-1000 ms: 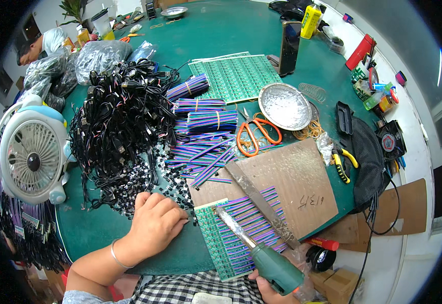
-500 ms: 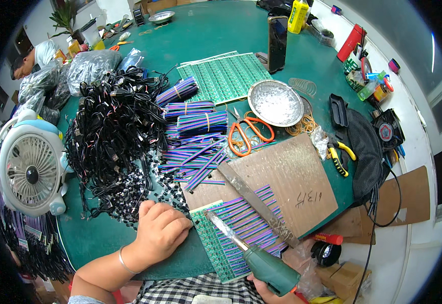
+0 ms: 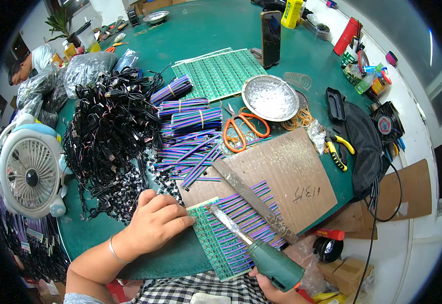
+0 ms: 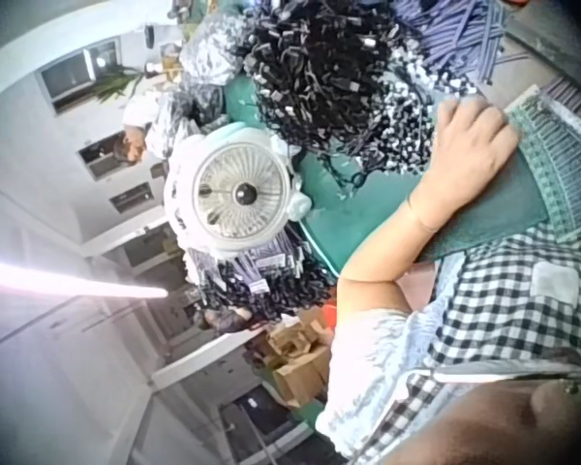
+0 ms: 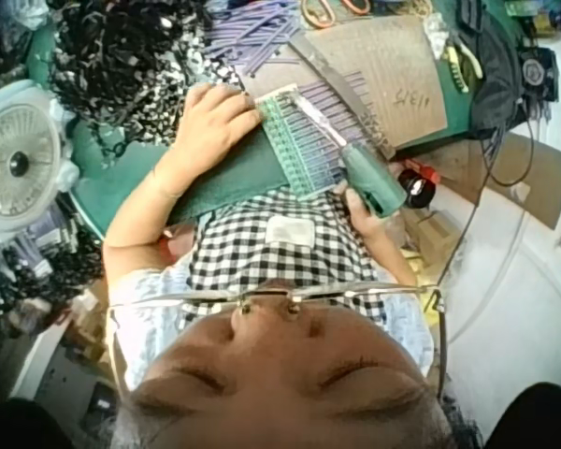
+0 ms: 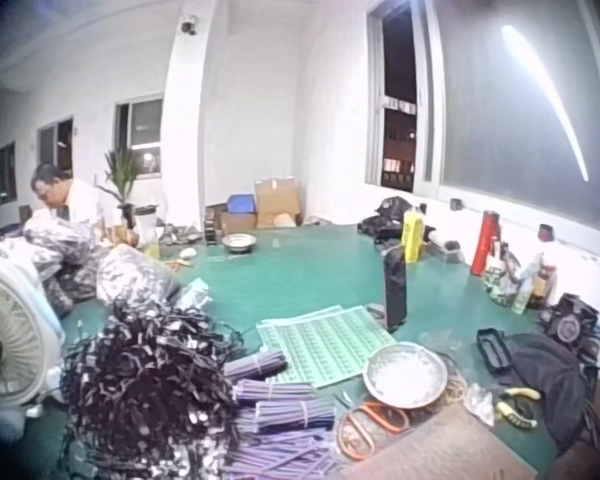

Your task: The person applies hot glue to electronic components on a circuit board using a glue gun.

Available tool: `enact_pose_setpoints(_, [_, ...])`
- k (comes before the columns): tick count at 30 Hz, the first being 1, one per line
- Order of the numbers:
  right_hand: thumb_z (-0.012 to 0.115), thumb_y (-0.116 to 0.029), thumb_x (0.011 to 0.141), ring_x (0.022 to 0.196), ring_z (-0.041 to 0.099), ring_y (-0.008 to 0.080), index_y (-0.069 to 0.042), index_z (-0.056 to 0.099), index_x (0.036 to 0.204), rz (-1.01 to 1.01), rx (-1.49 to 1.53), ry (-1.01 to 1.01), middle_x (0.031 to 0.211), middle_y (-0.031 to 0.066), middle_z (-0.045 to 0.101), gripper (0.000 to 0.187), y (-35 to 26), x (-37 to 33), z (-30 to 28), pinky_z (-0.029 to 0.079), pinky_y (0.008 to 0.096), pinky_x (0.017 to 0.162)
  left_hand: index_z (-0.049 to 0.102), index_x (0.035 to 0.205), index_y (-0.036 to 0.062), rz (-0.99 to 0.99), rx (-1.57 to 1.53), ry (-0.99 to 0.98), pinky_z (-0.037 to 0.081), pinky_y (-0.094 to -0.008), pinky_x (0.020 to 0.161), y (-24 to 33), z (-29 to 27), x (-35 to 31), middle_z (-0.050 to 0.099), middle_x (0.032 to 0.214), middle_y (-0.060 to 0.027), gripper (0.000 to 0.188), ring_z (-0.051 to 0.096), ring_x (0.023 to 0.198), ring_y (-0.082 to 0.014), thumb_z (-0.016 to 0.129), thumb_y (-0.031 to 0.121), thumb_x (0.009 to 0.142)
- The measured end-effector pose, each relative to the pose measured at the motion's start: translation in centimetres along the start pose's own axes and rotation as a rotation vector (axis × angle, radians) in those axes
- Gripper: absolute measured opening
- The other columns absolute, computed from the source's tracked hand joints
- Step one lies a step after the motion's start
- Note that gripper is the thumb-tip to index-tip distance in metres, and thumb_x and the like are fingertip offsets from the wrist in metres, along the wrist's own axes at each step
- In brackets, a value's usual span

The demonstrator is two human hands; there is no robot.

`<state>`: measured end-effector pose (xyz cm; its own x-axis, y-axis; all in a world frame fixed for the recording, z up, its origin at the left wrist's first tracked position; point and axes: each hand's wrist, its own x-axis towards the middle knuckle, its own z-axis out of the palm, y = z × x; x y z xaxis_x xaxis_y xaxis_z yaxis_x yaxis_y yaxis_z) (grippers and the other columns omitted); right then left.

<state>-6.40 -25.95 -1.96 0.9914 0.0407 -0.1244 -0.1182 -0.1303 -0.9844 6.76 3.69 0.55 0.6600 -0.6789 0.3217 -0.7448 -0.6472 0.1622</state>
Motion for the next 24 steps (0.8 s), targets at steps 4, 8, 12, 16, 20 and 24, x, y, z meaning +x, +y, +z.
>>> enact_pose_setpoints(4, [0.06, -0.024, 0.089, 0.075, 0.064, 0.0209, 0.008, 0.045, 0.13, 0.016, 0.01, -0.03, 0.118, 0.018, 0.06, 0.054, 0.4, -0.1, -0.5, 0.054, 0.0329, 0.068, 0.066, 0.091, 0.0153, -0.103, -0.176, 0.09, 0.039, -0.0349, 0.079, 0.9, 0.1, -0.3, 0.064, 0.089, 0.0036, 0.017, 0.058, 0.085, -0.0145, 0.069, 0.016, 0.074])
enact_pose_setpoints(8, [0.062, -0.028, 0.089, 0.077, 0.066, 0.0241, 0.008, 0.041, 0.131, 0.046, 0.184, 0.062, 0.119, 0.0209, 0.059, 0.06, -0.6, 0.1, 0.6, 0.055, 0.0349, 0.069, 0.069, 0.086, 0.0118, -0.35, -0.592, 0.146, 0.042, -0.0336, 0.075, 3.2, 0.0, -0.3, 0.069, 0.084, 0.0001, 0.015, 0.064, 0.078, -0.0184, 0.078, 0.016, 0.075])
enact_pose_setpoints(12, [0.061, -0.028, 0.089, 0.09, 0.066, 0.0339, 0.004, 0.041, 0.129, 0.197, 0.647, -0.107, 0.118, 0.0274, 0.055, 0.055, -2.3, 2.2, 1.8, 0.056, 0.0424, 0.078, 0.068, 0.086, 0.0125, -0.214, -0.708, 0.127, 0.045, -0.0333, 0.073, 5.4, -0.1, 0.1, 0.069, 0.083, 0.0, 0.018, 0.065, 0.077, -0.0181, 0.079, 0.02, 0.075])
enact_pose_setpoints(16, [0.058, -0.009, 0.088, 0.092, 0.063, 0.022, 0.001, 0.05, 0.118, 0.273, 0.375, -0.262, 0.106, 0.0155, 0.061, 0.032, -5.1, 3.3, 2.4, 0.052, 0.0341, 0.081, 0.069, 0.088, 0.015, -0.04, -0.598, 0.214, 0.04, -0.0305, 0.07, 7.2, -0.8, 1.3, 0.067, 0.081, 0.0031, 0.019, 0.064, 0.076, -0.0139, 0.08, 0.021, 0.074])
enact_pose_setpoints(20, [0.061, -0.002, 0.086, 0.086, 0.059, 0.0117, -0.002, 0.057, 0.107, 0.172, 0.221, -0.205, 0.094, 0.0041, 0.062, 0.022, -4.0, 2.7, 2.4, 0.049, 0.0282, 0.076, 0.067, 0.088, 0.0168, -0.012, -0.492, 0.249, 0.038, -0.0286, 0.075, 8.2, -1.1, 1.4, 0.062, 0.084, 0.0077, 0.014, 0.061, 0.081, -0.0076, 0.068, 0.016, 0.074])
enact_pose_setpoints(24, [0.061, -0.002, 0.086, 0.086, 0.059, 0.0115, -0.001, 0.058, 0.105, 0.249, 0.109, -0.205, 0.094, 0.0041, 0.062, 0.019, -4.3, 2.8, 2.5, 0.049, 0.0281, 0.077, 0.068, 0.088, 0.0187, -0.011, -0.336, 0.243, 0.036, -0.0286, 0.075, 8.3, -1.3, 1.2, 0.062, 0.084, 0.0099, 0.014, 0.06, 0.08, -0.0051, 0.067, 0.016, 0.074])
